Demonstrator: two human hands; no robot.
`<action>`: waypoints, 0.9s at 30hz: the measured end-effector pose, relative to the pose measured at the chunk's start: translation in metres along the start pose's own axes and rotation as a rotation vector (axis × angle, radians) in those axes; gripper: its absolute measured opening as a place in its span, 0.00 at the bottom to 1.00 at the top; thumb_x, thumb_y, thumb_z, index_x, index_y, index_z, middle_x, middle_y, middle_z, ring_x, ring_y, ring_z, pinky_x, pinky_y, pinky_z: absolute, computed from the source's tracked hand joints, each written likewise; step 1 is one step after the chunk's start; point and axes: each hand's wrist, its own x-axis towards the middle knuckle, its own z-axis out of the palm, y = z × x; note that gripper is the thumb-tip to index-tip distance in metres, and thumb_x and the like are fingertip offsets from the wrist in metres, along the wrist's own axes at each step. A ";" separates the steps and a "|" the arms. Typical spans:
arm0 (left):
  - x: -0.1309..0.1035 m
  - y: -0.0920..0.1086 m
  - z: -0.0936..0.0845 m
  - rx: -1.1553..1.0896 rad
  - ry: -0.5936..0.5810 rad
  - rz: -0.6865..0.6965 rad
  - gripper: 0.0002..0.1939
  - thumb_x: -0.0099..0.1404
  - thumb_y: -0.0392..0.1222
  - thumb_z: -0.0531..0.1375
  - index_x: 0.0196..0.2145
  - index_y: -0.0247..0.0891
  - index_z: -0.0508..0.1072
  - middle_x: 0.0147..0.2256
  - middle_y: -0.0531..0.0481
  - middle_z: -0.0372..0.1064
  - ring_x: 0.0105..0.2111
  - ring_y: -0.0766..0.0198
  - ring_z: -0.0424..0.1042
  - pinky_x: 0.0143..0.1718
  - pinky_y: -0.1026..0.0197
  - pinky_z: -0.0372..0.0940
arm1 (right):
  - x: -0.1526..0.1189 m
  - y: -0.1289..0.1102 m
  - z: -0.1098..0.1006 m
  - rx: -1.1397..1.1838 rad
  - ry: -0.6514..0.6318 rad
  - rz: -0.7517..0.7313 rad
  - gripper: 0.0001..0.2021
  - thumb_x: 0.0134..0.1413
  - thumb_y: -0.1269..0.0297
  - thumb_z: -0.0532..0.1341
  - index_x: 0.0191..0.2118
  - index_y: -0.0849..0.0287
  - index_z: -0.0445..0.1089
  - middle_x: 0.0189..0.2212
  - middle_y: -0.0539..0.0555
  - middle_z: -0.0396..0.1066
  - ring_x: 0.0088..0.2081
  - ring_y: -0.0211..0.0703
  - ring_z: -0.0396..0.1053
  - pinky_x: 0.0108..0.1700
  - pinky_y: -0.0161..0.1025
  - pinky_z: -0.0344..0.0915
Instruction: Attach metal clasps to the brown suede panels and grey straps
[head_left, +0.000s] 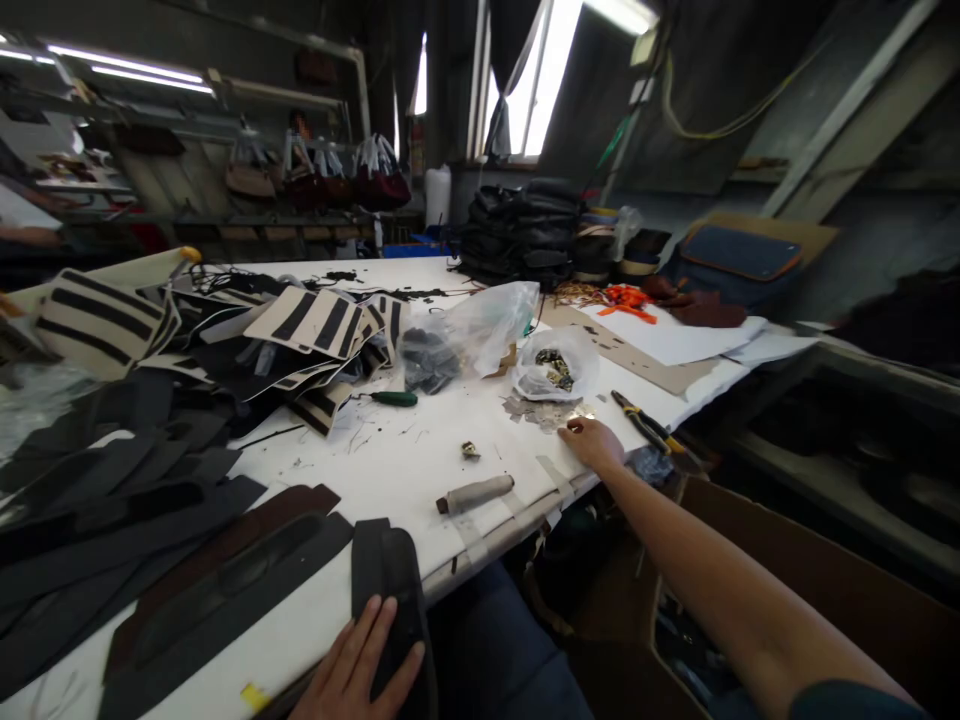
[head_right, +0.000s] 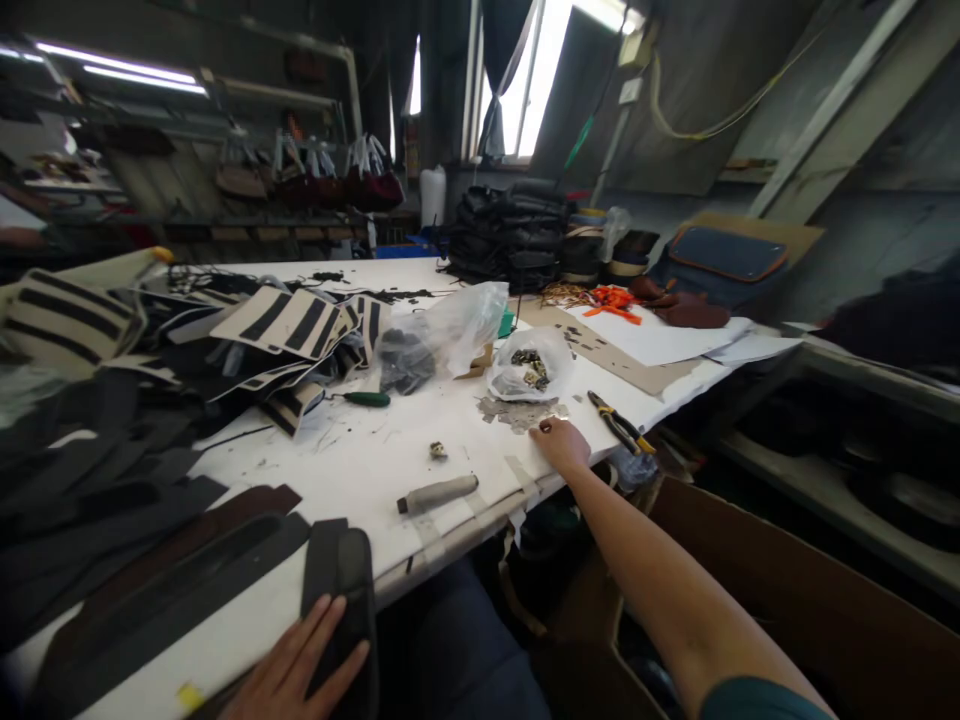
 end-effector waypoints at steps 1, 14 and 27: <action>0.002 0.000 -0.012 -0.052 -0.054 -0.014 0.45 0.62 0.34 0.67 0.72 0.59 0.57 0.72 0.49 0.54 0.70 0.48 0.60 0.62 0.52 0.70 | 0.001 0.001 0.003 -0.010 -0.005 0.009 0.11 0.51 0.56 0.69 0.38 0.56 0.81 0.44 0.59 0.80 0.48 0.56 0.74 0.47 0.45 0.66; 0.024 0.007 -0.077 -0.451 -0.345 -0.271 0.41 0.60 0.48 0.69 0.69 0.43 0.65 0.75 0.36 0.41 0.74 0.37 0.45 0.70 0.33 0.54 | -0.042 -0.014 -0.005 0.439 0.065 0.043 0.12 0.55 0.61 0.69 0.44 0.61 0.76 0.29 0.56 0.73 0.26 0.42 0.73 0.31 0.42 0.64; 0.020 0.006 -0.070 -0.483 -0.274 -0.330 0.35 0.61 0.45 0.66 0.63 0.32 0.67 0.73 0.35 0.50 0.74 0.46 0.46 0.73 0.41 0.51 | -0.303 -0.102 0.052 0.823 -0.860 -0.135 0.20 0.55 0.51 0.70 0.46 0.58 0.70 0.26 0.46 0.73 0.25 0.40 0.76 0.28 0.34 0.66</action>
